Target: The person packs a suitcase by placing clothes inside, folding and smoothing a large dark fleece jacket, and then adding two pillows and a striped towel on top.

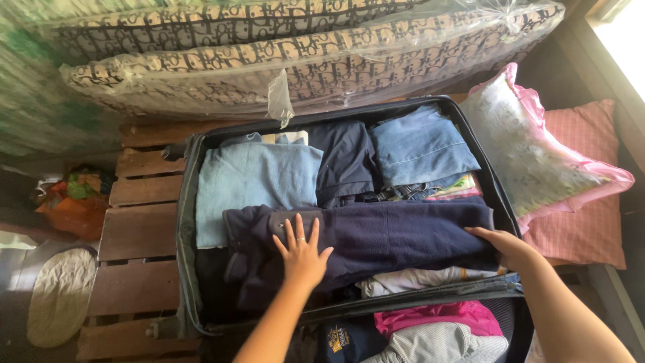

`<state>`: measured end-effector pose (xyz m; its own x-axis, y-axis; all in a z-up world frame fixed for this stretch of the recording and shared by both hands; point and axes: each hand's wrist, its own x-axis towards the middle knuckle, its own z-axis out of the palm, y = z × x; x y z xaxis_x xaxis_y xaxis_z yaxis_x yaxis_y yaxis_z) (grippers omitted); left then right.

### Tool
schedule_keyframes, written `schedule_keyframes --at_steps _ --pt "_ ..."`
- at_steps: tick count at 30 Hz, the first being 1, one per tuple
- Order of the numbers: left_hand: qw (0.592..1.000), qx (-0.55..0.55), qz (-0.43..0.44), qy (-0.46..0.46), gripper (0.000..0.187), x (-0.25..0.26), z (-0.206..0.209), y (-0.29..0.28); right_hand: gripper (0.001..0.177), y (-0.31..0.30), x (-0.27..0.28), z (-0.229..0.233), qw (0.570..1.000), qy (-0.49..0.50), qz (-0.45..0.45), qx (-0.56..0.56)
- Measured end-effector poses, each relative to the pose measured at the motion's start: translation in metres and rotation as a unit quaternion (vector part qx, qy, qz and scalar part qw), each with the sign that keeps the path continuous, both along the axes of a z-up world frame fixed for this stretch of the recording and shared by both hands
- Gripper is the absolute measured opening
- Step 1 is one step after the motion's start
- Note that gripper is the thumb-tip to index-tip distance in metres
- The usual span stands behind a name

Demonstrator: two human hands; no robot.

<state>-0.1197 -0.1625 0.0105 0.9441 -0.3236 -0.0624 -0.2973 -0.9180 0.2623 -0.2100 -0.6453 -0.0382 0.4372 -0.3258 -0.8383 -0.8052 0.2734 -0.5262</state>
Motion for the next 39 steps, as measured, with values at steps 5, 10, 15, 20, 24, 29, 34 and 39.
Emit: schedule_keyframes --at_steps 5,10,15,20,24,29,34,39 --pt "0.965 -0.256 0.048 -0.038 0.061 -0.053 0.000 -0.076 0.046 0.010 0.004 0.044 0.995 -0.084 -0.035 0.036" --pt "0.940 -0.330 0.063 0.050 0.063 -0.048 -0.088 -0.156 0.050 0.023 0.014 0.111 0.979 -0.203 -0.014 0.021" --pt "0.541 -0.645 0.185 0.506 0.083 -0.013 -0.067 -0.143 0.058 0.080 0.025 0.213 0.959 -0.277 0.050 -0.028" --pt "0.330 -0.674 0.170 0.638 0.095 0.014 -0.034 -0.084 0.073 0.192 0.046 0.242 0.870 -0.293 0.303 -0.258" --pt "0.286 -0.699 0.172 0.632 0.095 0.034 -0.049 0.009 0.066 0.313 0.047 0.190 0.840 -0.260 0.405 -0.249" --pt "0.425 -0.692 0.328 0.483 0.082 0.048 -0.042 0.141 0.043 0.361 0.028 0.127 0.603 -0.511 0.552 -0.267" --pt "0.645 -0.579 0.333 0.373 0.074 0.040 -0.011 0.146 0.021 0.351 0.039 0.114 0.757 -0.461 0.413 -0.209" --pt "0.899 -0.354 0.255 -0.045 0.069 -0.008 0.014 0.080 0.019 0.298 0.046 0.087 0.754 -0.441 0.188 -0.450"
